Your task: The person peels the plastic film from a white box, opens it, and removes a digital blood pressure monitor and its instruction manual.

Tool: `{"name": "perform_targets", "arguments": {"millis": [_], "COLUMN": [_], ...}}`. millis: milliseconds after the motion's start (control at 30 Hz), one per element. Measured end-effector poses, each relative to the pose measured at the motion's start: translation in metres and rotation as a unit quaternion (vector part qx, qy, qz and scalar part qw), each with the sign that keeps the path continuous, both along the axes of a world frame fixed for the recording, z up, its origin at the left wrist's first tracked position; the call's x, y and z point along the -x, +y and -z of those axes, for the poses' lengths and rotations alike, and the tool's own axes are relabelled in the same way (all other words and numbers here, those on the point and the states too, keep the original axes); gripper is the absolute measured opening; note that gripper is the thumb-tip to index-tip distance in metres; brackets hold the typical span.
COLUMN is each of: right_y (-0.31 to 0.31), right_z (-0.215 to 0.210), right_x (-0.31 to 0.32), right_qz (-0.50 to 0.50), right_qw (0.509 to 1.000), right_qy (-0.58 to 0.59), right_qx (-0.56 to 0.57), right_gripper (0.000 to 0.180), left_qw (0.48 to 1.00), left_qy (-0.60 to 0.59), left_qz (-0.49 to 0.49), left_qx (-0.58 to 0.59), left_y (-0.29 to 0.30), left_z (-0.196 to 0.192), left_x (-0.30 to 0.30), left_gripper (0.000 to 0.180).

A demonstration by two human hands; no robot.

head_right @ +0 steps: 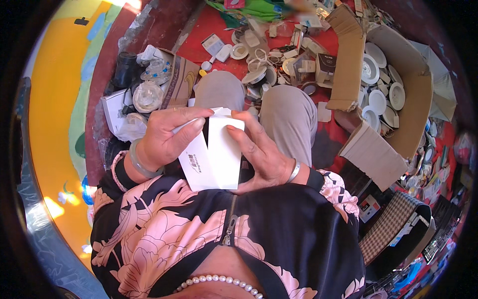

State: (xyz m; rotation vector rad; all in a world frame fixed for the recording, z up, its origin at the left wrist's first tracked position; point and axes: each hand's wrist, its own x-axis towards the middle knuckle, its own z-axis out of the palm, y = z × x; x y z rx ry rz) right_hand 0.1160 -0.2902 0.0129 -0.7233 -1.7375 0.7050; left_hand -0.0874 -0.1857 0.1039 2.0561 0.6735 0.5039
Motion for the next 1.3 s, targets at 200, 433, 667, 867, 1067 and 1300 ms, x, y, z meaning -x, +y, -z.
{"name": "perform_targets", "arguments": {"millis": [200,433,667,867,1067,1300], "right_y": [-0.005,-0.013,-0.020,-0.029,-0.034,-0.041], "right_z": [0.005,0.008,0.009,0.000,-0.008,-0.008], "right_x": [-0.006,-0.010,-0.012,-0.012,-0.013,-0.012], "right_qz": [0.022,0.023,0.018,-0.027,0.076,0.078], "right_qw": [1.000,0.999,0.998,0.868,0.825,0.826], "right_qy": [0.000,-0.031,-0.042,0.320,0.338,0.349], "right_qx": [0.013,0.029,0.041,0.379,0.447,0.435], "right_gripper": [0.118,0.120,0.127,0.121,0.054,0.036], "left_qw": [1.000,0.999,0.999,0.991,0.977,0.968], "left_qy": [0.013,0.010,-0.005,0.002,0.043,0.049], "left_qz": [0.010,-0.017,-0.038,-0.020,0.017,0.038], "left_qx": [-0.006,0.036,0.025,-0.131,-0.206,-0.242], "left_y": [0.003,-0.008,-0.012,-0.020,-0.030,-0.044], "left_z": [0.001,-0.001,0.007,0.017,0.027,0.019], "left_x": [-0.011,-0.012,-0.015,-0.045,-0.076,-0.076], "left_gripper": [0.020,0.019,0.017,0.014,0.019,0.017]}}
